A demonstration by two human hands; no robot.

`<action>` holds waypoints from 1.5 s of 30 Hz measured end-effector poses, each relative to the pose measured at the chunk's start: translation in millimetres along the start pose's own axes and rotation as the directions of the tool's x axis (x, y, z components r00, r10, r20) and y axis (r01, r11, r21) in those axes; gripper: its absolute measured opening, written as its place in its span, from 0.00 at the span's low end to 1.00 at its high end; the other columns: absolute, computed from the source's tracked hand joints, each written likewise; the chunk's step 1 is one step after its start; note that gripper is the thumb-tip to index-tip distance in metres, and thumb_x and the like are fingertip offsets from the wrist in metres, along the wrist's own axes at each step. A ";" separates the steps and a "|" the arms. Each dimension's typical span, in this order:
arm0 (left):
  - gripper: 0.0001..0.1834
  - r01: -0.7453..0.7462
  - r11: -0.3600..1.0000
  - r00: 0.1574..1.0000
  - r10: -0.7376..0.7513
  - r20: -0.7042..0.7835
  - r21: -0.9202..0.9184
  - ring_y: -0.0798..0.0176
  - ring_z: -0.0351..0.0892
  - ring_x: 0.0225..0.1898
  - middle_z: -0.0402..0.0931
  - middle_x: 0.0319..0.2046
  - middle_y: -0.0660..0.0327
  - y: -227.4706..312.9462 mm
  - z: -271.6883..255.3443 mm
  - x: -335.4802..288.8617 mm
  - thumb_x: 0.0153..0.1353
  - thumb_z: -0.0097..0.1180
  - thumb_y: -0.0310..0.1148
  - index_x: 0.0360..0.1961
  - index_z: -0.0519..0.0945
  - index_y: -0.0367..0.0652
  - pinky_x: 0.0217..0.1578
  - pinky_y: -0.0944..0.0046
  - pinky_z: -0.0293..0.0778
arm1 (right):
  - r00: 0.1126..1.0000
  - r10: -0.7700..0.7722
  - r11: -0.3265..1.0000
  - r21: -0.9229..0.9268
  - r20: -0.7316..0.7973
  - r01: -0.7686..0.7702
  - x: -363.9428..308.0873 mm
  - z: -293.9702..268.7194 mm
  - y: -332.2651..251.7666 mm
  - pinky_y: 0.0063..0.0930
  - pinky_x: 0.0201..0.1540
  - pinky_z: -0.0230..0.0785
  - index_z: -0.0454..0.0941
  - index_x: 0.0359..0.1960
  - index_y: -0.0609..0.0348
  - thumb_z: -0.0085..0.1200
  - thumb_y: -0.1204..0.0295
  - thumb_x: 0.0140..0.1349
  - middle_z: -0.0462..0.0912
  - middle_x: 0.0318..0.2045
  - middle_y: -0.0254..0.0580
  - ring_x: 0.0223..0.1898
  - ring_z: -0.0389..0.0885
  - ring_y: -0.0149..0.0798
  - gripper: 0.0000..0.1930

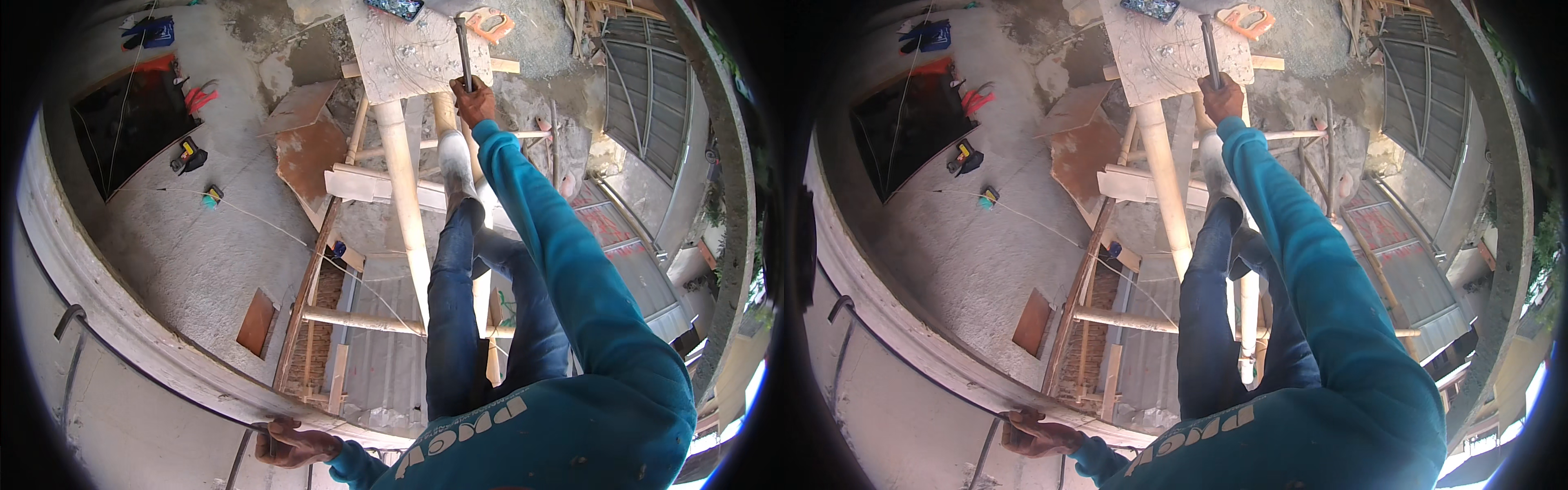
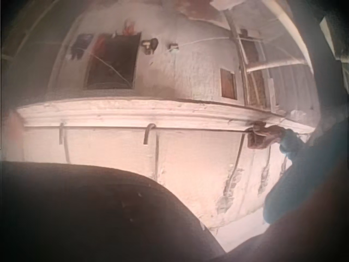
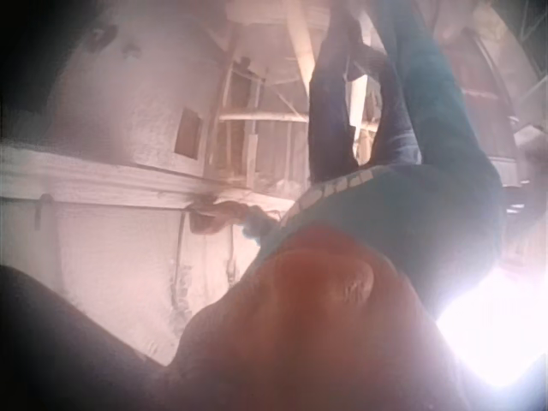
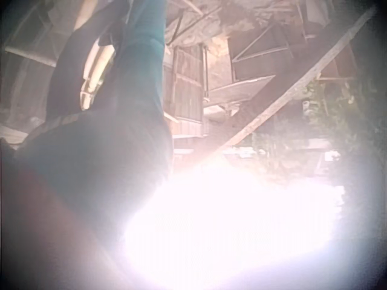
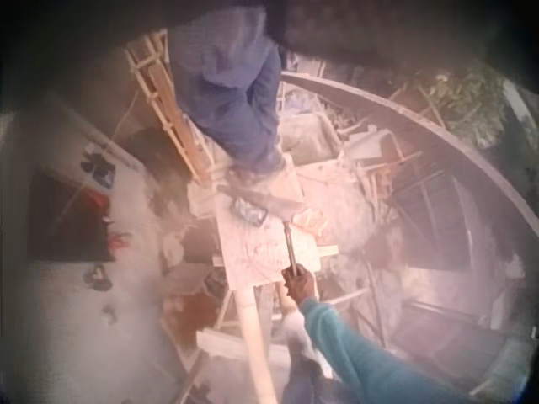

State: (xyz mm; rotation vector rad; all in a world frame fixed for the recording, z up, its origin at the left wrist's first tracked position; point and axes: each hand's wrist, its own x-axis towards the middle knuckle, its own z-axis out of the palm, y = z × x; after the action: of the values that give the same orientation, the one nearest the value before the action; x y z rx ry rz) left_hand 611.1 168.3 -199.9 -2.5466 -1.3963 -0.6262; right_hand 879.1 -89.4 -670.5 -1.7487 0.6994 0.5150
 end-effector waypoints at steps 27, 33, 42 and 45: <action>0.23 0.114 0.970 0.992 -0.097 0.086 -0.216 0.58 0.77 0.27 0.72 0.29 0.54 -0.2 0.4 -2.1 0.56 0.66 0.43 0.34 0.70 0.33 0.24 0.63 0.78 | 0.975 -0.163 0.986 -0.001 -0.150 0.165 -205.5 -6.4 0.6 0.35 0.34 0.75 0.72 0.49 0.56 0.54 0.76 0.57 0.84 0.30 0.44 0.30 0.84 0.40 0.16; 0.21 0.073 0.974 0.996 -0.060 0.068 -0.213 0.60 0.76 0.24 0.76 0.25 0.55 9.9 0.6 0.6 0.51 0.71 0.37 0.32 0.72 0.35 0.25 0.62 0.74 | 0.993 -0.043 0.958 0.276 -0.109 0.071 -193.8 -102.3 -35.5 0.30 0.24 0.83 0.70 0.46 0.65 0.51 0.76 0.59 0.83 0.32 0.47 0.34 0.85 0.39 0.13; 0.22 -0.005 0.969 1.000 0.011 0.024 -0.245 0.56 0.75 0.23 0.75 0.24 0.52 22.3 -6.1 9.5 0.49 0.73 0.37 0.31 0.71 0.35 0.25 0.55 0.73 | 0.997 0.071 0.985 0.160 -0.024 -0.066 -95.5 -83.0 15.2 0.34 0.25 0.82 0.74 0.44 0.61 0.53 0.77 0.54 0.83 0.30 0.47 0.26 0.85 0.39 0.14; 0.24 0.060 0.980 0.996 -0.046 0.080 -0.187 0.57 0.74 0.25 0.74 0.25 0.53 17.7 -7.7 6.1 0.52 0.70 0.42 0.32 0.71 0.34 0.28 0.57 0.72 | 1.000 0.013 1.000 -0.019 -0.025 -0.013 -96.3 -72.9 12.9 0.34 0.27 0.79 0.74 0.41 0.59 0.49 0.75 0.55 0.83 0.25 0.50 0.23 0.85 0.42 0.12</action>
State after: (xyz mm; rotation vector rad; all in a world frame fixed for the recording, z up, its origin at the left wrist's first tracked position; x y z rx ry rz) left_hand 626.6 160.7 -189.3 -2.7138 -1.5005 -0.7109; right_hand 799.5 -143.1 -596.1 -1.7718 0.7260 0.5109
